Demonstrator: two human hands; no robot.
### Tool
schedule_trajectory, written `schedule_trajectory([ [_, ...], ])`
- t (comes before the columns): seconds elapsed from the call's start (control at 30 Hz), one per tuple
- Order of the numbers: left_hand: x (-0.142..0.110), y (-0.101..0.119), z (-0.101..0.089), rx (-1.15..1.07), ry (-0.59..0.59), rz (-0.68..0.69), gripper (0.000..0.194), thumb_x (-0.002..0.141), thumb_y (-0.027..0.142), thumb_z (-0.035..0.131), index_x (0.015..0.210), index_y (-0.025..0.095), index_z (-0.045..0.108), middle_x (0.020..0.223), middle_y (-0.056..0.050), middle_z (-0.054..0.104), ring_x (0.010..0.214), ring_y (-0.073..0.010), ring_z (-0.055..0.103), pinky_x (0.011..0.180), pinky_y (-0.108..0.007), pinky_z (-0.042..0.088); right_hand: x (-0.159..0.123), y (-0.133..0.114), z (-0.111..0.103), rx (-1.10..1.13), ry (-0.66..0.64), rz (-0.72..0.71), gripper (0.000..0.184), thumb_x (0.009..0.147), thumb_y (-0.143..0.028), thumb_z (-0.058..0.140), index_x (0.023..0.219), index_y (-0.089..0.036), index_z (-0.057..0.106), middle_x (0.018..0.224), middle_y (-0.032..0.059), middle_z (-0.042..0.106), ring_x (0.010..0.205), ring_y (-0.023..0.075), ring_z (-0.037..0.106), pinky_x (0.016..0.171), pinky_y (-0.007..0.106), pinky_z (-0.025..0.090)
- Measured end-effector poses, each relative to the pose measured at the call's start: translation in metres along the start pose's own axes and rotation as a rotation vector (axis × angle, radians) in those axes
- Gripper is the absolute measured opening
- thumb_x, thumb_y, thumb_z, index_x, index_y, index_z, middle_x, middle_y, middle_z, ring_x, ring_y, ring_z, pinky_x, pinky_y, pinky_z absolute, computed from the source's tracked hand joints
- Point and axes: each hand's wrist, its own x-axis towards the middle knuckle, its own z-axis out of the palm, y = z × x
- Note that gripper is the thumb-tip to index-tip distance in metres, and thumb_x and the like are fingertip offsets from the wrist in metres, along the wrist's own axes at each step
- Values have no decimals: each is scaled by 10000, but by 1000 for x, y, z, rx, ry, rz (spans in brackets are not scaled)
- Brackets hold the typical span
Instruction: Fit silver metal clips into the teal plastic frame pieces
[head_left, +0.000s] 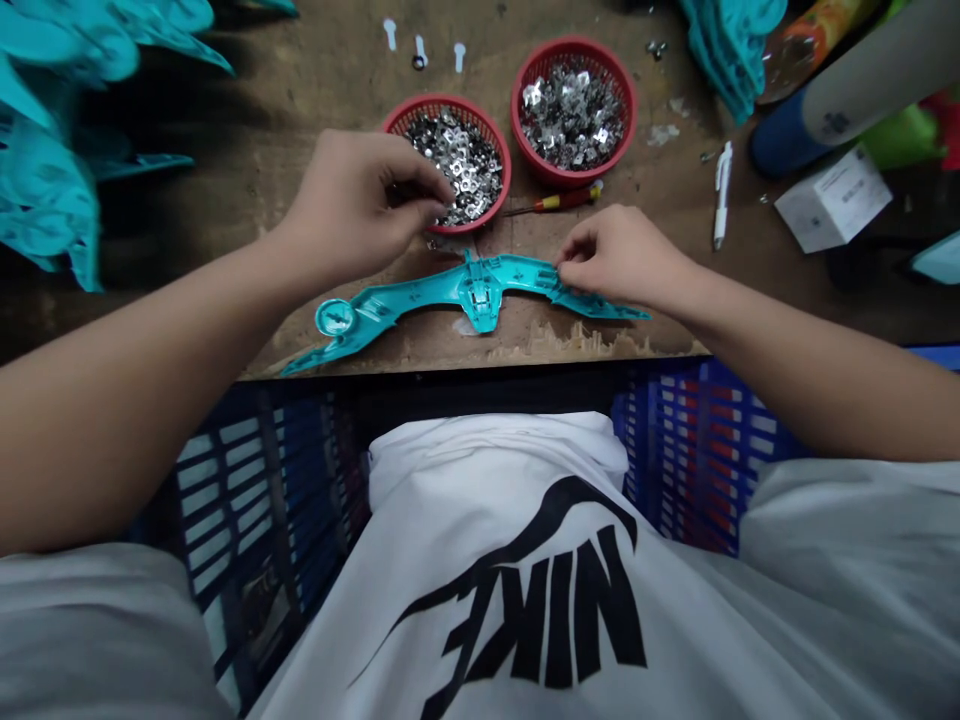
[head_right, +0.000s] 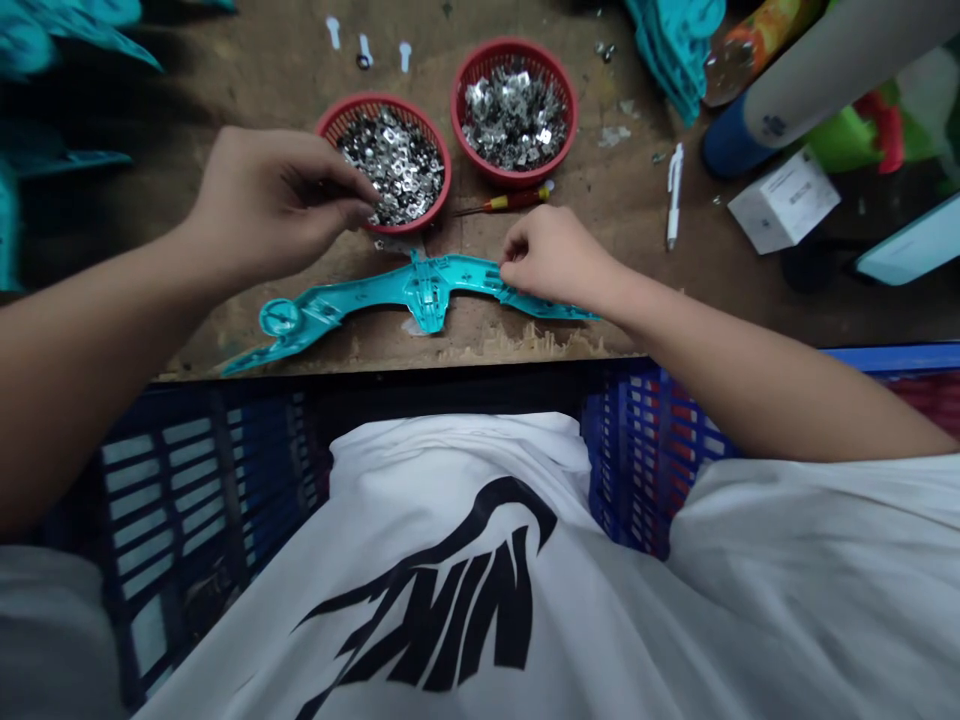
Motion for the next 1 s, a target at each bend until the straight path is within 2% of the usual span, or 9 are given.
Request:
schedule_trajectory([
  [0.13, 0, 4, 3, -117, -77, 16, 334, 843, 524, 1103, 987, 306, 895, 992, 10, 864, 927, -219, 641, 1099, -448, 626, -3, 6, 14, -90, 103, -206, 94, 934, -264, 848, 957, -233, 934, 849, 115, 860, 856, 360, 833, 891, 538, 705],
  [0.27, -4, 11, 4, -153, -95, 127, 274, 921, 599, 991, 980, 342, 916, 975, -2, 871, 917, -240, 729, 973, -447, 637, -5, 11, 18, -150, 152, -266, 103, 973, -272, 829, 998, -234, 922, 852, 115, 864, 818, 344, 806, 823, 491, 665],
  [0.43, -14, 29, 6, -219, -114, 92, 131, 898, 418, 1003, 912, 307, 934, 965, -46, 877, 1024, -300, 852, 1043, -475, 682, -5, 1, 4, -268, 26, -290, 91, 981, -175, 853, 916, -214, 903, 850, 105, 867, 772, 295, 780, 804, 425, 574],
  [0.5, -19, 39, 11, -270, -100, 106, 103, 876, 363, 997, 878, 287, 928, 974, -64, 875, 1025, -300, 854, 1009, -460, 695, -11, -10, -3, -203, 65, -346, 59, 1007, -234, 886, 997, -225, 944, 934, 103, 904, 831, 291, 807, 808, 406, 578],
  [0.53, -23, 45, 14, -303, -85, 121, 89, 881, 352, 982, 878, 280, 931, 992, -72, 878, 1026, -296, 852, 991, -452, 697, -15, -17, -5, -118, 106, -383, 106, 1017, -298, 918, 1090, -237, 966, 992, 97, 923, 862, 288, 822, 810, 397, 594],
  [0.63, -39, 69, 25, -434, -46, 138, 98, 932, 361, 950, 911, 265, 947, 1025, -82, 896, 1005, -272, 850, 960, -426, 693, -34, -39, -5, 234, 200, -475, 392, 1028, -533, 992, 1326, -279, 973, 1097, 75, 946, 881, 269, 846, 795, 378, 654],
  [0.73, -57, 91, 37, -567, -7, 35, 186, 944, 428, 995, 916, 251, 947, 975, -71, 904, 934, -249, 848, 906, -390, 698, -48, -52, 1, 390, 253, -485, 377, 1088, -644, 937, 1246, -307, 997, 1086, 72, 947, 860, 257, 843, 788, 380, 685],
  [0.87, -68, 102, 50, -783, 36, -174, 356, 853, 536, 1105, 935, 234, 934, 924, -49, 894, 862, -236, 853, 848, -373, 734, -53, -52, 13, 366, 345, -488, 324, 1108, -660, 900, 1164, -357, 1003, 1076, 82, 936, 918, 296, 852, 851, 447, 710],
  [1.0, -72, 103, 55, -819, 47, -211, 391, 862, 545, 1111, 1002, 229, 928, 1019, -71, 916, 937, -264, 887, 920, -431, 778, -53, -47, 21, 344, 470, -543, 231, 1139, -577, 882, 1132, -377, 998, 1105, 88, 905, 950, 294, 832, 908, 482, 702],
])
